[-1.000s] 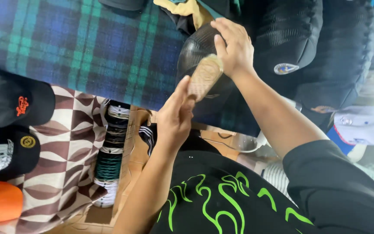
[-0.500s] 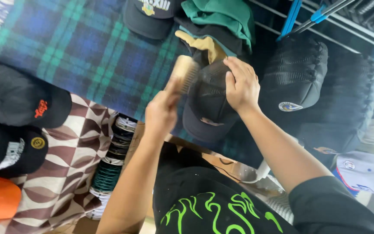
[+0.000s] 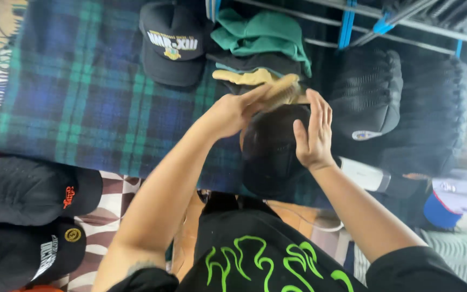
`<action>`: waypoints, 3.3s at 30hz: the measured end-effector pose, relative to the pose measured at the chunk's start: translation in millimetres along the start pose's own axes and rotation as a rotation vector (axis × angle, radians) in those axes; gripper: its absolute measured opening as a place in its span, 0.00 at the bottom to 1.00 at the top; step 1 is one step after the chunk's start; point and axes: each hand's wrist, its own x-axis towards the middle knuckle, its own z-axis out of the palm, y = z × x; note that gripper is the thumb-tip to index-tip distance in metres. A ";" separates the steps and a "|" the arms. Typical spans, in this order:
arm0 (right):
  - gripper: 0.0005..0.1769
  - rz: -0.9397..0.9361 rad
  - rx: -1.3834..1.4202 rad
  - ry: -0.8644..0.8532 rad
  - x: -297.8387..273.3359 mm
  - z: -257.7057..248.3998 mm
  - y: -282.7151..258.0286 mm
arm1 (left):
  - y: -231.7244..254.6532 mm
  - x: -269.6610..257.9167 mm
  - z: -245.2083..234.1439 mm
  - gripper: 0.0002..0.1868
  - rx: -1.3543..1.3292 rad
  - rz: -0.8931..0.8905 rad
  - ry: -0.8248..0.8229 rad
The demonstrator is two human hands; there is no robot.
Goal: Cleaning and steaming baseball caps using a brush and a handheld steamer
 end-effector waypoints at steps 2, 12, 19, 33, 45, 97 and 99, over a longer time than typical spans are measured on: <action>0.30 0.013 0.010 -0.005 -0.6 1.1 -1.6 | 2.6 25.8 -12.2 0.23 0.210 -0.093 -0.186; 0.28 0.069 -0.009 -0.079 5.3 0.4 -6.9 | -58.5 40.5 -0.5 0.26 0.333 -0.184 -0.399; 0.26 0.063 -0.069 -0.123 6.3 2.9 -11.7 | -69.3 -39.7 18.0 0.27 -0.221 -0.130 -0.139; 0.20 0.072 -0.101 -0.277 11.7 4.7 -15.1 | 0.2 -123.9 46.3 0.28 -0.524 -0.245 0.294; 0.22 0.145 -0.145 -0.343 -8.3 6.1 10.7 | -14.9 -167.3 190.0 0.29 -0.076 -0.420 0.772; 0.19 -0.453 -0.022 -0.397 -0.4 -3.8 15.7 | 130.2 -201.4 387.4 0.31 -0.052 -0.075 0.660; 0.19 -0.464 -0.022 -0.383 0.7 -3.6 11.0 | 114.8 -207.1 393.1 0.28 0.125 0.069 0.266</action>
